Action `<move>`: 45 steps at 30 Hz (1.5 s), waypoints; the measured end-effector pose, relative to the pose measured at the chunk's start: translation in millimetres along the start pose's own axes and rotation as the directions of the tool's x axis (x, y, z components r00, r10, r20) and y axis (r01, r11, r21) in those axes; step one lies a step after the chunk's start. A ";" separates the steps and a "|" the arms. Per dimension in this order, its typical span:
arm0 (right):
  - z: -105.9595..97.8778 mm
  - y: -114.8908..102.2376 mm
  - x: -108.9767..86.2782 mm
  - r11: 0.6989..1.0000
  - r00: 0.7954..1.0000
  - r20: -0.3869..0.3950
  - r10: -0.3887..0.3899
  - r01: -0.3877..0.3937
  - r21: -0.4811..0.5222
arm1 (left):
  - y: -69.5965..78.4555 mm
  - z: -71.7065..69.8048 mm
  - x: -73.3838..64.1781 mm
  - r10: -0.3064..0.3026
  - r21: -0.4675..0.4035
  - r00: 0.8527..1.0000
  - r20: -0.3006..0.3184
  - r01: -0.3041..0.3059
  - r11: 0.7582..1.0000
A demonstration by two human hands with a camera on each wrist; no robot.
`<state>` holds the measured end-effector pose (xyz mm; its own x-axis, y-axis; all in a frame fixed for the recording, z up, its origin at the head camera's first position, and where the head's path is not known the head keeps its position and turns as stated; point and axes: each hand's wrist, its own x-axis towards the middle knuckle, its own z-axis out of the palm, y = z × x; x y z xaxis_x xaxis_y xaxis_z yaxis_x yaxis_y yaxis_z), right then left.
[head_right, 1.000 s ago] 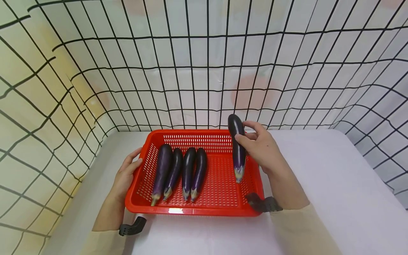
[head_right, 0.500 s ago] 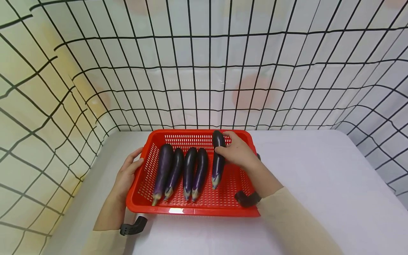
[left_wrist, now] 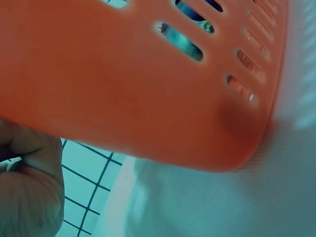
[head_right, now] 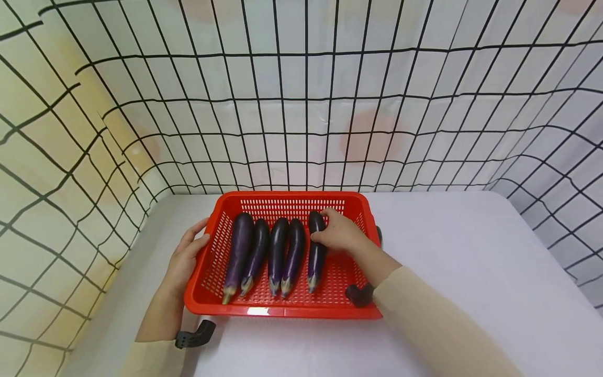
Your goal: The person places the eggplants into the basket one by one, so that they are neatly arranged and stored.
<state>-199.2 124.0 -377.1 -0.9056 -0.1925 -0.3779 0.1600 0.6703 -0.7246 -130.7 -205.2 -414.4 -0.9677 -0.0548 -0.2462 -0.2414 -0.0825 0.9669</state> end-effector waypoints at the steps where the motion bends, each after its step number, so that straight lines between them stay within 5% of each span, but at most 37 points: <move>1: 1.3 1.2 1.0 1.000 1.000 0.002 0.009 -0.009 0.007 | -0.5 0.0 0.3 -0.001 0.001 1.000 0.000 0.001 1.000; 37: 12.7 8.5 7.5 1.000 0.998 0.066 0.023 -0.022 -0.019 | 0.6 -0.6 -1.2 -0.007 -0.004 1.000 -0.002 0.006 1.000; 45: 9.3 8.5 7.8 0.995 0.999 0.015 0.039 -0.037 -0.098 | 0.7 -0.5 -0.6 -0.009 -0.001 1.000 -0.002 0.009 1.000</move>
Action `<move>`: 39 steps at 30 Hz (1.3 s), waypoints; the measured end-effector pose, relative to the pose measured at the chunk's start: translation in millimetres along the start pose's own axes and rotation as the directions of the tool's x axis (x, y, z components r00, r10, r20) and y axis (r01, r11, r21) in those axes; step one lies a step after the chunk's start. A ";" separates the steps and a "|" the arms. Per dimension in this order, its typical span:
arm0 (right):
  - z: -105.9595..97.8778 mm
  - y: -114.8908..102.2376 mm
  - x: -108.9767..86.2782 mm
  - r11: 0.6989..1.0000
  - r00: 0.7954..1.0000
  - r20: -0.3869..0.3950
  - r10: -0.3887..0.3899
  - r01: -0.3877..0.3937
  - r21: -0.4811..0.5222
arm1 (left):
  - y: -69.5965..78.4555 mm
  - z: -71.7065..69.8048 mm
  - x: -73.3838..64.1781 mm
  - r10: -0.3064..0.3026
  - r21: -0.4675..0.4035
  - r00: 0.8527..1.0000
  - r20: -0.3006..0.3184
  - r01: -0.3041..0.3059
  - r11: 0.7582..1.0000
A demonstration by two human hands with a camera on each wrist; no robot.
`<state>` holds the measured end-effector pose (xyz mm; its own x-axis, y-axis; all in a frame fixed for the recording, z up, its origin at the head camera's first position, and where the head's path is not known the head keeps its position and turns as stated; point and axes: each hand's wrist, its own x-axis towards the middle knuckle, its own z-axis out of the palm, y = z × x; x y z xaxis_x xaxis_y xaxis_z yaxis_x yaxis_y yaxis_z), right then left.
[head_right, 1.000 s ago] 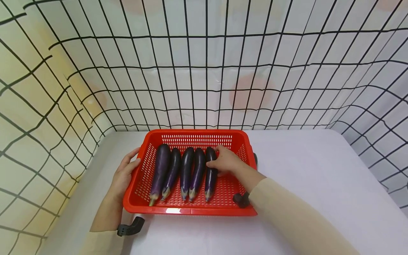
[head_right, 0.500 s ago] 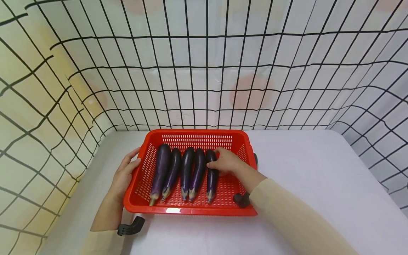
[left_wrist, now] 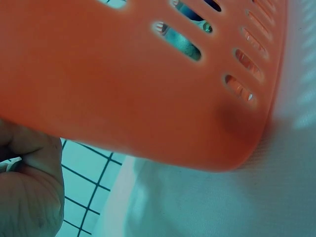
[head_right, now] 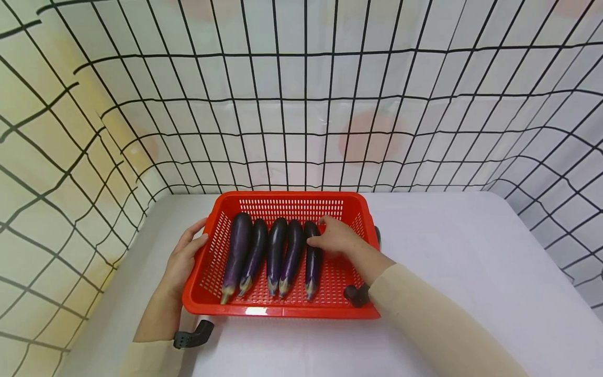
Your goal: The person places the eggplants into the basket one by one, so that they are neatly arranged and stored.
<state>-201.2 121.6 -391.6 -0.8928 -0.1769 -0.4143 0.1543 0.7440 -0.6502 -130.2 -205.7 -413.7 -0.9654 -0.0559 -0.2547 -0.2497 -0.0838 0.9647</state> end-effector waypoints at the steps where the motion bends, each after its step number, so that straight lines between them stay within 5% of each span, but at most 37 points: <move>1: -0.7 -0.2 0.1 1.000 1.000 -0.011 0.001 -0.001 -0.011 | -0.1 0.0 0.1 -0.002 0.002 1.000 -0.002 0.002 1.000; 9: -14.2 -7.7 -8.4 0.987 0.987 -0.147 -0.072 0.050 -0.152 | -1.7 0.9 0.7 0.009 0.009 1.000 0.000 -0.009 1.000; 22: -54.7 -14.9 -48.3 0.989 0.956 -0.253 -0.146 0.151 -0.002 | 1.6 2.8 1.3 0.019 -0.009 1.000 0.007 -0.019 1.000; 35: -87.6 32.8 -80.2 0.936 0.854 -0.471 -0.221 0.321 0.142 | 0.0 -0.3 1.2 0.015 -0.034 1.000 0.005 -0.015 0.999; 39: -94.9 53.6 -80.6 0.931 0.842 -0.506 -0.186 0.316 0.183 | -1.4 -0.5 2.3 0.017 -0.030 1.000 0.007 -0.017 0.999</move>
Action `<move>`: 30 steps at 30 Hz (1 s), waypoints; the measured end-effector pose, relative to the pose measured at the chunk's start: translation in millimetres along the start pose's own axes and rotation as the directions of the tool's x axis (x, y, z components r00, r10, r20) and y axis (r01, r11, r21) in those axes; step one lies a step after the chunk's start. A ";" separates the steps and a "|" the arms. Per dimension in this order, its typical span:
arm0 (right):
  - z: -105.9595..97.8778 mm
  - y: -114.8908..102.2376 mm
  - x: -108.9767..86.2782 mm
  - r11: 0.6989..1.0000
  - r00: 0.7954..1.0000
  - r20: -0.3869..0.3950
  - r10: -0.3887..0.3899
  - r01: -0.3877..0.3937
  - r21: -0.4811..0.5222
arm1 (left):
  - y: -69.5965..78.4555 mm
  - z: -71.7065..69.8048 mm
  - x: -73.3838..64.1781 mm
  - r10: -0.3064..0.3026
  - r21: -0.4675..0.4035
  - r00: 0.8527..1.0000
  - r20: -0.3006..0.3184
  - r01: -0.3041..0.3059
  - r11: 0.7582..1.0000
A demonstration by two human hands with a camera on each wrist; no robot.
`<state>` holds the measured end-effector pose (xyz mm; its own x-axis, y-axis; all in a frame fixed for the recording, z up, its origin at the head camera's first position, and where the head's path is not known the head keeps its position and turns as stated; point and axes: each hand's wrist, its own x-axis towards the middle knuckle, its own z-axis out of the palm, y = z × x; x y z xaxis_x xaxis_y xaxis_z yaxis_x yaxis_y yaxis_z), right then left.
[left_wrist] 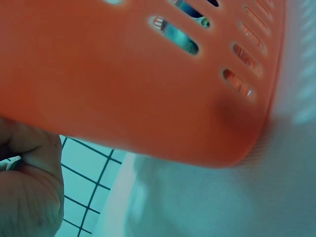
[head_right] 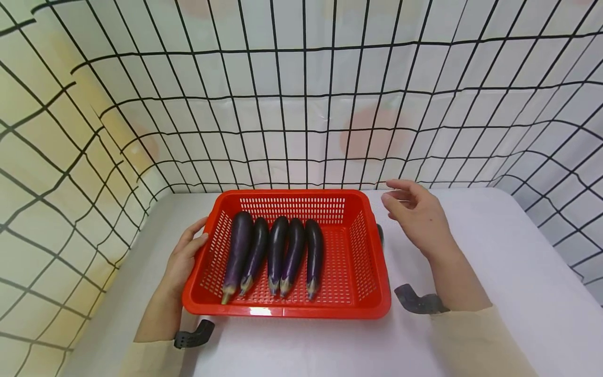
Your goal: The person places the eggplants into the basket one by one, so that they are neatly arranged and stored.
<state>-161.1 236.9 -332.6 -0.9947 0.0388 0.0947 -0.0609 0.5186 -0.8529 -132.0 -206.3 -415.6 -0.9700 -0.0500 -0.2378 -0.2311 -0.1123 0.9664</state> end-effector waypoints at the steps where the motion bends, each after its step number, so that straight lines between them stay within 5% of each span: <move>1: -2.4 4.0 -0.1 1.000 1.000 -0.008 0.012 -0.012 0.006 | -0.3 -0.2 0.3 0.002 0.001 1.000 0.001 -0.002 1.000; 8: 1.0 39.1 -2.6 0.988 0.993 -0.012 0.116 -0.117 -0.101 | -2.3 -1.6 1.4 0.003 0.010 1.000 -0.003 -0.003 1.000; 18: 25.1 85.2 -9.7 0.967 0.956 0.182 0.230 -0.204 -0.152 | -1.7 -1.1 1.0 -0.011 0.015 1.000 -0.008 0.011 1.000; 25: 40.9 94.7 -12.6 0.956 0.927 0.234 0.291 -0.273 -0.110 | -1.2 -0.7 1.1 -0.004 0.012 1.000 -0.003 0.004 1.000; 30: 50.5 91.6 -13.2 0.951 0.936 0.219 0.276 -0.233 -0.202 | -0.9 -0.9 0.6 -0.007 0.013 1.000 -0.010 0.007 1.000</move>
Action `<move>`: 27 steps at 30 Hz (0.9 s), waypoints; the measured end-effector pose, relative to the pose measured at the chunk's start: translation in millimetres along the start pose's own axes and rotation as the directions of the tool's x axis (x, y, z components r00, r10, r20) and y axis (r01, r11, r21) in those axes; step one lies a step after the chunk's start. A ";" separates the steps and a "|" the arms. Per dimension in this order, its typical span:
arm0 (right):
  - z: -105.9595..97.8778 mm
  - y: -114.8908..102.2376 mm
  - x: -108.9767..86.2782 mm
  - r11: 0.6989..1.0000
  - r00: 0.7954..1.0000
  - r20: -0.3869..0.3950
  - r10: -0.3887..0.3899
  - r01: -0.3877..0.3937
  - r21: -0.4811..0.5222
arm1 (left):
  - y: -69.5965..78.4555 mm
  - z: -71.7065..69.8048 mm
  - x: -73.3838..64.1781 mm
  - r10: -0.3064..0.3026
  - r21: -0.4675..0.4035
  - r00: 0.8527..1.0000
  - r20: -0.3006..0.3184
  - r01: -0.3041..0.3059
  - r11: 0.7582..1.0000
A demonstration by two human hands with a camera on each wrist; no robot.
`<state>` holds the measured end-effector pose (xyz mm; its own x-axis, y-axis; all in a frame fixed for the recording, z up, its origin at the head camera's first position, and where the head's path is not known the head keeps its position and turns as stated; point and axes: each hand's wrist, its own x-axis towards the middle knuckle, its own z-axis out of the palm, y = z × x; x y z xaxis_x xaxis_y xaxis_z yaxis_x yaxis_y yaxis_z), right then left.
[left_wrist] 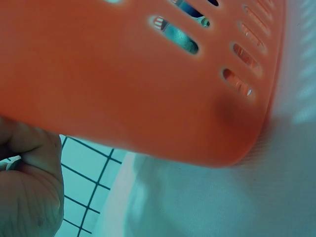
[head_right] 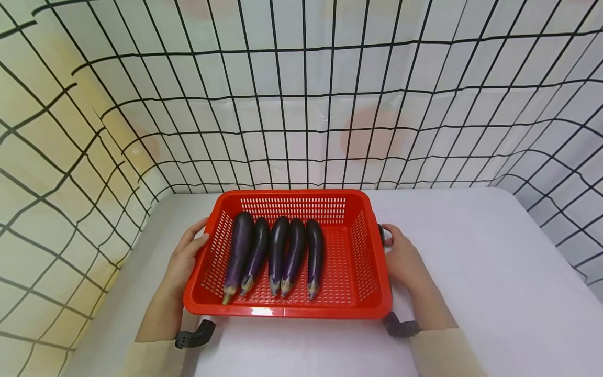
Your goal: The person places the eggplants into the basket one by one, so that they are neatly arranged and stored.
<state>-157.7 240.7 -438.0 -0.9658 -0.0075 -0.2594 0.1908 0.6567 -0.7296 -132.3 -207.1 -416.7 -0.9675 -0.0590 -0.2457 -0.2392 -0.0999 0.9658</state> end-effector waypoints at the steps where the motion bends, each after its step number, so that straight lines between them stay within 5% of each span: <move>1: 0.4 -0.6 0.1 1.000 1.000 -0.009 -0.001 0.001 -0.028 | -0.2 0.0 -0.2 -0.001 -0.001 1.000 -0.001 0.001 1.000; 12: -9.6 3.9 -5.1 0.995 0.995 -0.050 0.090 -0.092 -0.043 | -0.2 0.7 -0.6 0.003 -0.009 1.000 0.006 -0.003 1.000; 18: -11.8 7.1 -8.3 0.997 0.995 -0.073 0.068 -0.070 -0.037 | 0.1 -0.5 -0.1 0.011 0.005 1.000 0.001 -0.011 1.000; 27: -12.2 4.4 -9.7 0.983 0.995 -0.097 0.025 -0.042 -0.180 | -0.3 0.5 -1.1 0.006 0.007 1.000 0.002 -0.006 1.000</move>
<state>-149.7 253.0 -431.0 -0.9732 0.0821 -0.2147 0.1966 0.7815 -0.5921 -131.2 -206.5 -416.6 -0.9691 -0.0572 -0.2398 -0.2340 -0.0929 0.9678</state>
